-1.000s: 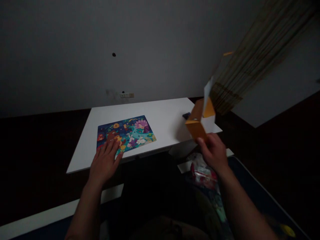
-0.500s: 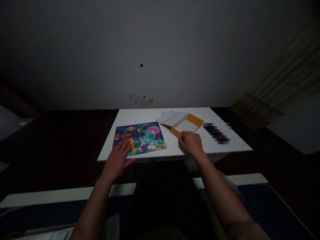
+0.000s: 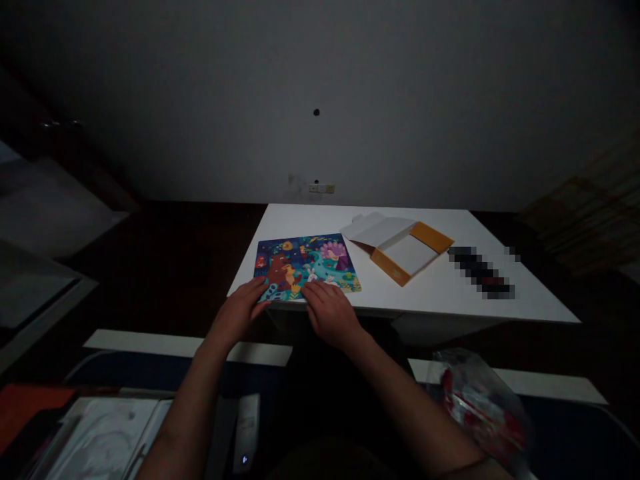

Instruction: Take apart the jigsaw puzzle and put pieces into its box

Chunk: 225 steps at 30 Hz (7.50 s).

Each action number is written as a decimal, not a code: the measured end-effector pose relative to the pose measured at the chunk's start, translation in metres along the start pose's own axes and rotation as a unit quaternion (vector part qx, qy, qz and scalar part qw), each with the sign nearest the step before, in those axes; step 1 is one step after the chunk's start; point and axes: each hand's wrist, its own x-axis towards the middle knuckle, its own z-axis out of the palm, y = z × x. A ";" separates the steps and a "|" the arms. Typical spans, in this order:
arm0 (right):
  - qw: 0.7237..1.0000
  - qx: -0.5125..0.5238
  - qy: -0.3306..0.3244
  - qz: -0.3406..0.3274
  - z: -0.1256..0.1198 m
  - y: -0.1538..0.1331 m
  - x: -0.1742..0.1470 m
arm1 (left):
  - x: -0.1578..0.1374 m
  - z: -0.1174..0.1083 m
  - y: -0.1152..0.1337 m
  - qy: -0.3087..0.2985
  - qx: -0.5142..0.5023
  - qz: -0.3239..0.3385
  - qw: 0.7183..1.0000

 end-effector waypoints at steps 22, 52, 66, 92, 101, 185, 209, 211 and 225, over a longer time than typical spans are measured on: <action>0.993 0.102 -0.003 0.064 0.036 -0.020 0.075 | 0.022 -0.008 0.014 0.055 -0.180 -0.073 0.979; 0.937 0.143 0.219 0.232 -0.074 0.077 -0.011 | 0.125 0.074 0.186 0.148 -0.477 -0.024 0.866; 0.901 -0.062 0.333 0.270 -0.110 0.163 -0.042 | 0.200 0.108 0.259 0.144 -0.414 0.092 0.894; 0.998 0.054 0.025 0.015 -0.010 0.034 0.003 | 0.019 0.027 0.085 0.063 -0.105 0.018 0.992; 0.999 0.032 -0.024 -0.019 -0.005 0.037 0.004 | 0.022 0.033 0.069 0.010 -0.068 0.056 0.996; 0.991 -0.009 -0.016 0.136 -0.046 0.081 -0.031 | 0.071 0.034 0.144 -0.023 -0.035 0.025 0.999; 0.947 0.196 0.040 0.251 -0.051 0.106 -0.016 | 0.122 0.061 0.149 0.086 -0.314 -0.077 0.943; 0.960 0.180 0.026 0.214 -0.053 0.101 -0.027 | 0.128 0.064 0.156 0.085 -0.341 -0.080 0.933; 0.977 -0.063 -0.011 0.205 -0.046 0.083 -0.047 | 0.226 0.099 0.255 0.019 -0.357 0.105 0.928</action>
